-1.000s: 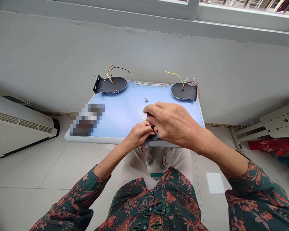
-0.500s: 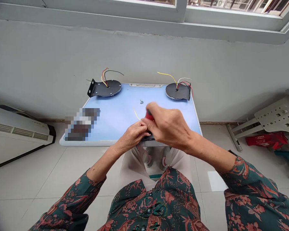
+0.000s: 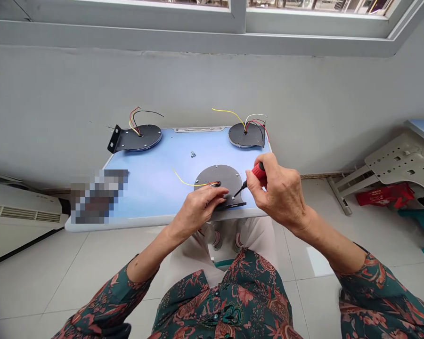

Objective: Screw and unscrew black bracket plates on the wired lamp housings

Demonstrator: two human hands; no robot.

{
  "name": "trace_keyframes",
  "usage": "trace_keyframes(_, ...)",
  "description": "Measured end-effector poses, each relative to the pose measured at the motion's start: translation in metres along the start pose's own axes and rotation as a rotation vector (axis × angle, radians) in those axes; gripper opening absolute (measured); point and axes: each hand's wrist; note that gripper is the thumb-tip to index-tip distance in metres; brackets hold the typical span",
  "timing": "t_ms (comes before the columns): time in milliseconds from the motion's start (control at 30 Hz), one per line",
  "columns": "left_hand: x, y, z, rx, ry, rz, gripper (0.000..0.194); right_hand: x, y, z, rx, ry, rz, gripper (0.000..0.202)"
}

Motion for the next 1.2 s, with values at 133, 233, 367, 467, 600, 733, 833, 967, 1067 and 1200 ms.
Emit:
trace_keyframes(133,0.002,-0.001,0.009,-0.114,0.164,0.032,0.028,0.005,-0.001,-0.002,0.015,0.030,0.016,0.013)
trace_keyframes(233,-0.003,0.001,0.015,-0.114,0.246,0.086,0.030,0.011,-0.001,-0.005,-0.013,0.014,0.041,0.011)
trace_keyframes(367,-0.005,0.002,0.021,-0.150,0.293,0.075,0.033,0.014,-0.001,-0.007,-0.043,-0.005,0.066,0.009)
trace_keyframes(467,-0.004,0.003,0.024,-0.145,0.276,-0.006,0.034,0.013,0.000,-0.006,-0.033,0.016,0.033,0.011)
trace_keyframes(600,-0.002,0.006,0.026,-0.151,0.290,-0.142,0.038,0.015,0.002,-0.004,-0.059,0.027,-0.039,0.012)
trace_keyframes(733,0.000,0.008,0.027,-0.154,0.301,-0.155,0.037,0.016,0.002,-0.002,-0.091,0.028,-0.032,0.010)
trace_keyframes(833,0.000,0.008,0.031,-0.143,0.304,-0.149,0.030,0.012,0.004,0.003,-0.130,0.111,0.023,0.009)
trace_keyframes(967,0.000,0.009,0.039,-0.151,0.338,-0.192,0.018,0.002,0.006,0.017,-0.225,0.320,0.124,0.010)
trace_keyframes(1067,0.001,0.010,0.042,-0.146,0.333,-0.210,0.012,0.000,0.007,0.027,-0.168,0.416,0.137,0.003)
trace_keyframes(1200,0.003,0.009,0.042,-0.153,0.287,-0.220,0.016,0.006,0.012,0.029,-0.010,0.408,-0.020,0.013)
Point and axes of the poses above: each hand's wrist, its own z-axis towards the middle knuckle, its own x-axis out of the palm, y = z × x, and after that the axes turned 2 degrees about y, right-handed
